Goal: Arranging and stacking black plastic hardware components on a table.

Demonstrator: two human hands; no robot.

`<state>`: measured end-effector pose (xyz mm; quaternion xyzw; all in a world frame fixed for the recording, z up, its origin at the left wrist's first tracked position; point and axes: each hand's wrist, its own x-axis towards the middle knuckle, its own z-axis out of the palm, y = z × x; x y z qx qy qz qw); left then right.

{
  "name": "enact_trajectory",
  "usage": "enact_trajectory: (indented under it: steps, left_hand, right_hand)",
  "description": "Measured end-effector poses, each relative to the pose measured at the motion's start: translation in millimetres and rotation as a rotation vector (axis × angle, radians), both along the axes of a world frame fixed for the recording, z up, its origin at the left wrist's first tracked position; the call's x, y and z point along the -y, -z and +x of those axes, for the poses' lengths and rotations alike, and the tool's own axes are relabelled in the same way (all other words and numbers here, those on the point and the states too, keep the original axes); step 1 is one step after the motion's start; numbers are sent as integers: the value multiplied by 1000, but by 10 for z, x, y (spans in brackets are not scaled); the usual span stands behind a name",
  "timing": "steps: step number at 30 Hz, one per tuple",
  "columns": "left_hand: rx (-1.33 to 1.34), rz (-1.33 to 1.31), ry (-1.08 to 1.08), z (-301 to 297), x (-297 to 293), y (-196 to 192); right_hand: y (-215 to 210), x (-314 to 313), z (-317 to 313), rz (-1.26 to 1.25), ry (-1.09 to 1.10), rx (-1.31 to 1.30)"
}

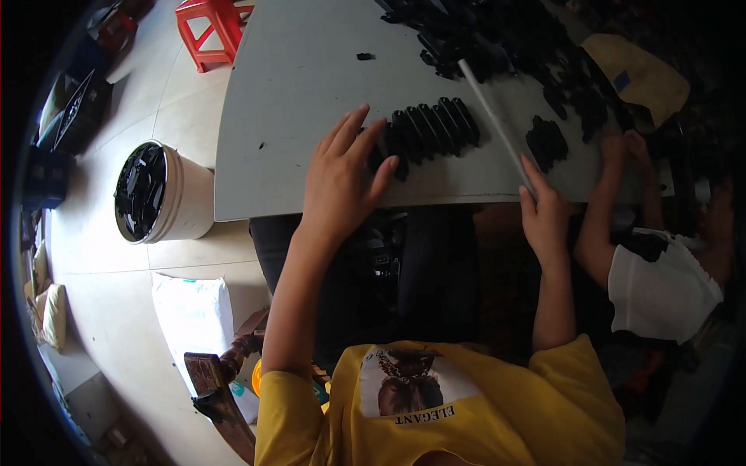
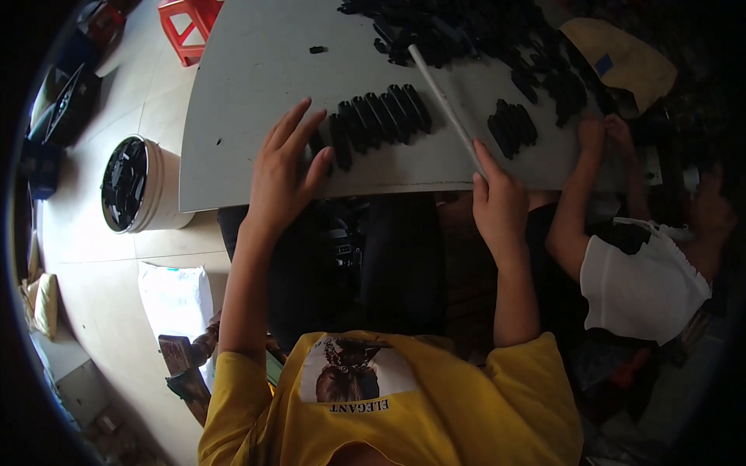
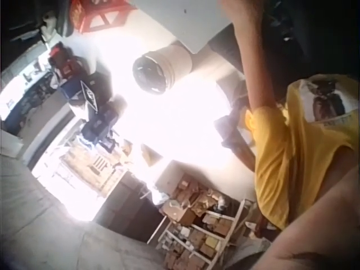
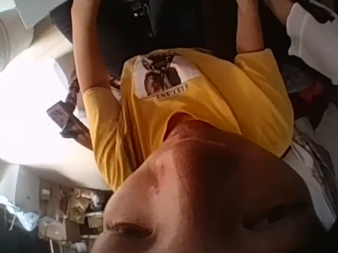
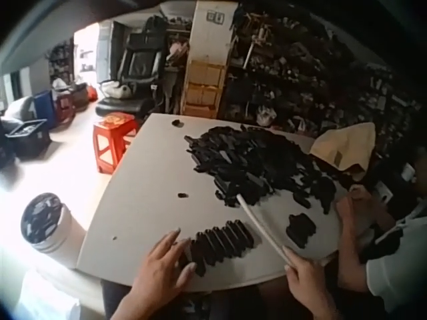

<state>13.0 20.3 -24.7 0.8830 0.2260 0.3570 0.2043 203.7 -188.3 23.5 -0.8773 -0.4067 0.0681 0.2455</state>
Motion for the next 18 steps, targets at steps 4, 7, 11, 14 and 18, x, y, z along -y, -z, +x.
enact_trajectory:
  steps: [4, 7, 11, 14, 18]
  left_hand:
    - [-106, -87, 129, 208, -37, 0]
    - [-217, 21, 165, 141, 5, -2]
    - [-203, -342, 338, -321, 87, -198]
    - [-184, -534, 421, -651, 124, -213]
    - [-70, -651, 447, -656, 168, -320]
  right_hand:
    - [154, 39, 77, -38, -68, 89]
    - [162, 38, 11, 24, -203, 46]
    - [222, 284, 6, -10, -274, -113]
    - [289, 455, -34, 60, -405, -205]
    - [364, 693, -112, -29, -346, -365]
